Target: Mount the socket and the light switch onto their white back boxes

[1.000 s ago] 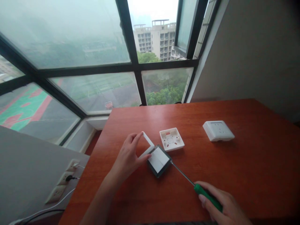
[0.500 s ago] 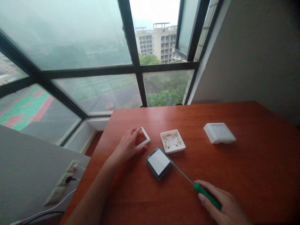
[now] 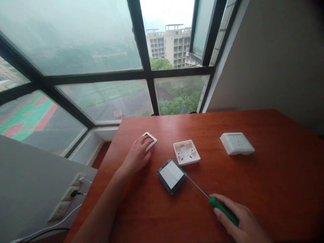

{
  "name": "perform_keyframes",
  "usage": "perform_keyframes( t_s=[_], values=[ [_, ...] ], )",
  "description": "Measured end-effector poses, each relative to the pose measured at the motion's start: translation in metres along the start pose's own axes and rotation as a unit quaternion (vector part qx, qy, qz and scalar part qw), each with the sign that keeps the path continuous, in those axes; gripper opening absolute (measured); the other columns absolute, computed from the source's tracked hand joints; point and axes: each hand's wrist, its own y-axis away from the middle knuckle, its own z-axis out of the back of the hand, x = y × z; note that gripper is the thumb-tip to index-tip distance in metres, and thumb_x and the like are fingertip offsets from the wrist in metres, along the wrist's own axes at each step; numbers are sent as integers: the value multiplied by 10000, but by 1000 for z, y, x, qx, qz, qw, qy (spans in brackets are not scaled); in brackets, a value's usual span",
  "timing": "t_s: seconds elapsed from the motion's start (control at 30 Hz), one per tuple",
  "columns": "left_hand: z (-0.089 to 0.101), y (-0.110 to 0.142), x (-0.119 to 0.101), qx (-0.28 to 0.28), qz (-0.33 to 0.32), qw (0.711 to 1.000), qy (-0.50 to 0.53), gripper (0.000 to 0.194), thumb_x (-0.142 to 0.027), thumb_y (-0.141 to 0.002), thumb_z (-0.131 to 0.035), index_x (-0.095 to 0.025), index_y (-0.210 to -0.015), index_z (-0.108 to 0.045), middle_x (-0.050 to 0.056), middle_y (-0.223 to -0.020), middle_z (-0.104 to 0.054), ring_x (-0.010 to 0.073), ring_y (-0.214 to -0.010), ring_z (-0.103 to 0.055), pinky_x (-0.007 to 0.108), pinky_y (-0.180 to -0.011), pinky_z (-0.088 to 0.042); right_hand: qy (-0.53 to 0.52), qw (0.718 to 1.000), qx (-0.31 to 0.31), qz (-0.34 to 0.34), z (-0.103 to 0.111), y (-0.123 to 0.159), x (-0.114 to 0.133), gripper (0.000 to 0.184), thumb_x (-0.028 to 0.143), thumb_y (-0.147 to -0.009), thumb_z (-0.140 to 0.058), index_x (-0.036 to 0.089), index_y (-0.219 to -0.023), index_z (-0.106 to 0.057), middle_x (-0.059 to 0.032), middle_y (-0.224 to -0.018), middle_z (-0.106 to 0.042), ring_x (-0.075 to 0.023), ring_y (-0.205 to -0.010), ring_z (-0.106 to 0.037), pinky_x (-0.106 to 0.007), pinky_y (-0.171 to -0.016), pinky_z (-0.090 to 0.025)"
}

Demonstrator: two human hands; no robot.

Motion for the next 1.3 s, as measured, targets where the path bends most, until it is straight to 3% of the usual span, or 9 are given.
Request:
perform_keyframes(
  t_s=[0.33, 0.47, 0.63, 0.83, 1.0, 1.17, 1.3],
  values=[
    [3, 7, -15, -18, 97, 992, -73, 339, -244, -855, -547, -195, -1190, -566, 114, -1268, -560, 297, -1152, -538, 461, -971, -452, 0, 1000, -7, -2, 4, -4, 3, 314, 399, -854, -563, 216, -1043, -734, -75, -1050, -744, -225, -949, -708, -251, -826, -560],
    [4, 7, -24, -24, 78, 995, -53, 347, -249, -858, -551, -210, -1202, -560, 100, -1251, -575, 279, -1131, -556, 438, -966, -455, 9, 1000, -4, -6, 6, -7, 3, 327, 403, -861, -549, 210, -1057, -726, -72, -1054, -743, -215, -955, -706, -237, -829, -556],
    [2, 24, -60, -12, 82, 997, -3, 383, -376, -877, -562, -225, -1228, -539, 97, -1290, -563, 282, -1126, -571, 435, -945, -467, 10, 1000, -16, -14, 10, -9, 4, 325, 408, -853, -551, 216, -1044, -730, -70, -1051, -744, -221, -956, -706, -244, -825, -560],
    [-18, 50, -109, 31, 101, 994, 32, 774, -561, -683, -734, -218, -1321, -461, 139, -1336, -526, 348, -1200, -507, 489, -1010, -410, 22, 1000, -16, -7, 11, -11, 6, 321, 392, -858, -556, 219, -1075, -717, -67, -1087, -733, -221, -999, -690, -267, -871, -546],
    [-28, 54, -116, 44, 93, 993, 53, 811, -386, -697, -750, -204, -1392, -374, 146, -1376, -484, 346, -1244, -460, 508, -1048, -370, 36, 999, -2, -2, 9, -12, 10, 334, 389, -871, -540, 214, -1103, -704, -72, -1118, -721, -225, -1030, -677, -287, -894, -539],
    [-13, 53, -106, 93, 34, 989, 114, 793, -230, -700, -716, -233, -1408, -361, 101, -1420, -441, 299, -1306, -393, 458, -1110, -334, 57, 998, 3, 12, 12, -12, 12, 334, 374, -878, -534, 215, -1122, -698, -72, -1136, -713, -226, -1043, -672, -297, -909, -535],
    [-8, 50, -102, 103, 9, 983, 154, 728, -272, -764, -695, -256, -1410, -360, 85, -1429, -427, 270, -1305, -401, 433, -1118, -341, 90, 995, 17, 47, 22, -16, 20, 336, 342, -871, -542, 232, -1158, -678, -55, -1159, -705, -217, -1055, -666, -279, -914, -530]
  ],
)
